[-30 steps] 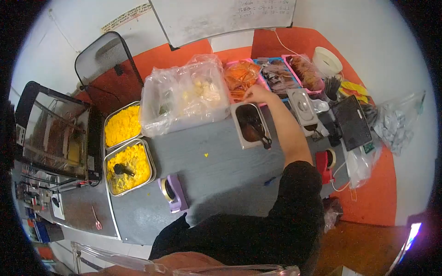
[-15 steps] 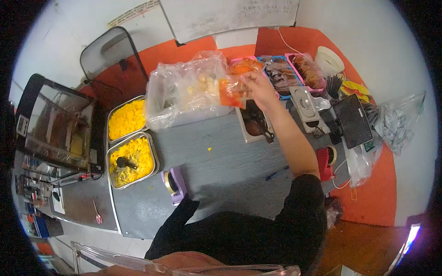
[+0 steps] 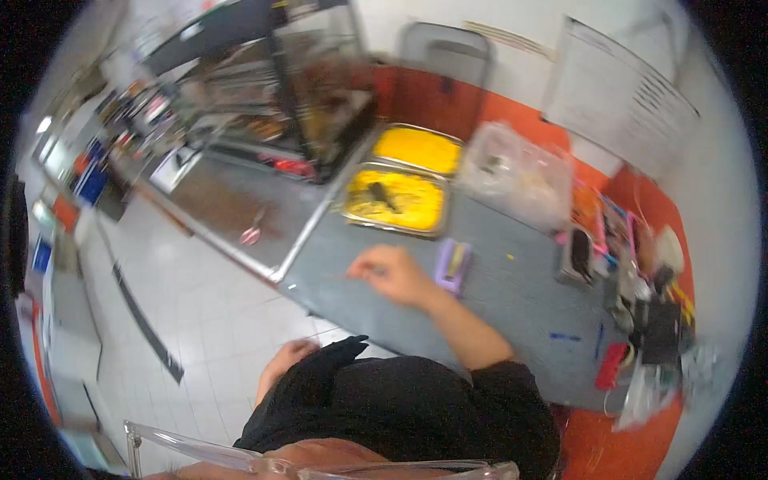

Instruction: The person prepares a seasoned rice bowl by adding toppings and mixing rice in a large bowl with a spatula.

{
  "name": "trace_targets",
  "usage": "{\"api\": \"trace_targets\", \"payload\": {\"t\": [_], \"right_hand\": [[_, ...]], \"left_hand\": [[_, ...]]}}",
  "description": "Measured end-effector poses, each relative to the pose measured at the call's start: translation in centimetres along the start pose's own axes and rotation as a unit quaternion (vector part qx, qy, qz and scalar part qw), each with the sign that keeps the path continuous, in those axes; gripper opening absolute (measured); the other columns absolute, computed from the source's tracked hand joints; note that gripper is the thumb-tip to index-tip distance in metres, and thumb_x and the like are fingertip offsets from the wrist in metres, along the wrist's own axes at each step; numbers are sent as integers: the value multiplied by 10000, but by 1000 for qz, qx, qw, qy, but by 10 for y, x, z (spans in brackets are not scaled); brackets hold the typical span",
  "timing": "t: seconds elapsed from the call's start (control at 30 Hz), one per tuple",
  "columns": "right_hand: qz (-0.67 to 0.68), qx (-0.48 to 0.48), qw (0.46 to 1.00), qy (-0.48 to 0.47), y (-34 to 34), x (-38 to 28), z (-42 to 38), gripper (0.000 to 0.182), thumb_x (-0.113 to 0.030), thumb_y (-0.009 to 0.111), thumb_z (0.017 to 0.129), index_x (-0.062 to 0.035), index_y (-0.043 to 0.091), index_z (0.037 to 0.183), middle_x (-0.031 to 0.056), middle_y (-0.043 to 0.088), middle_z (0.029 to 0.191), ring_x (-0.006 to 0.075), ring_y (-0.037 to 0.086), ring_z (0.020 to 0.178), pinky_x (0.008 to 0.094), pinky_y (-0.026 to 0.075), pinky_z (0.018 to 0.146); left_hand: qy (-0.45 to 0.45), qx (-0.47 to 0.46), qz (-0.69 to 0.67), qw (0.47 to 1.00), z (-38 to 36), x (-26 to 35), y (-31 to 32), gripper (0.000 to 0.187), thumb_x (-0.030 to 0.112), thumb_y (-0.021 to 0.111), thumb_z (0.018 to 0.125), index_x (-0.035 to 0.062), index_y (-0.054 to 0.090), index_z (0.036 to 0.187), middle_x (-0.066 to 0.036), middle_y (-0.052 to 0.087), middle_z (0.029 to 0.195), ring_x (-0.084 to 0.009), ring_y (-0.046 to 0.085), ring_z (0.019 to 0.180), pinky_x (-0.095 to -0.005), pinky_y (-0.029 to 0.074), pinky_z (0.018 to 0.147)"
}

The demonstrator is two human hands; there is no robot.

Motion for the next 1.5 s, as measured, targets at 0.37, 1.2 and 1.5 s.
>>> {"api": "trace_targets", "payload": {"t": [0.37,1.2,1.5], "right_hand": [[159,-332,930,-20,389,-64,70,139,-126,568,776,-1,600,827,105,599,761,189,577,705,287,441,647],[-413,16,859,303,512,261,442,197,-119,615,680,32,574,800,216,550,822,361,556,746,396,455,685],[-419,138,831,338,600,314,585,174,-30,567,647,33,526,804,229,545,767,335,566,696,374,449,559]], "left_hand": [[219,500,37,837,-185,-72,-184,46,38,639,667,54,632,710,-71,571,633,-212,539,619,-303,417,587],[271,381,-774,426,-116,-360,-659,443,337,503,829,145,383,1210,-18,409,1258,-172,385,1146,-479,321,892],[330,382,-730,460,-81,-425,-932,208,220,494,844,91,523,1005,-51,563,1006,-137,530,881,-270,441,692]]}}
Point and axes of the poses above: each hand's wrist, its own z-axis towards the middle knuckle, its own y-axis out of the palm, x = y × z, the point moved 6 cm from there along z, towards the middle knuckle
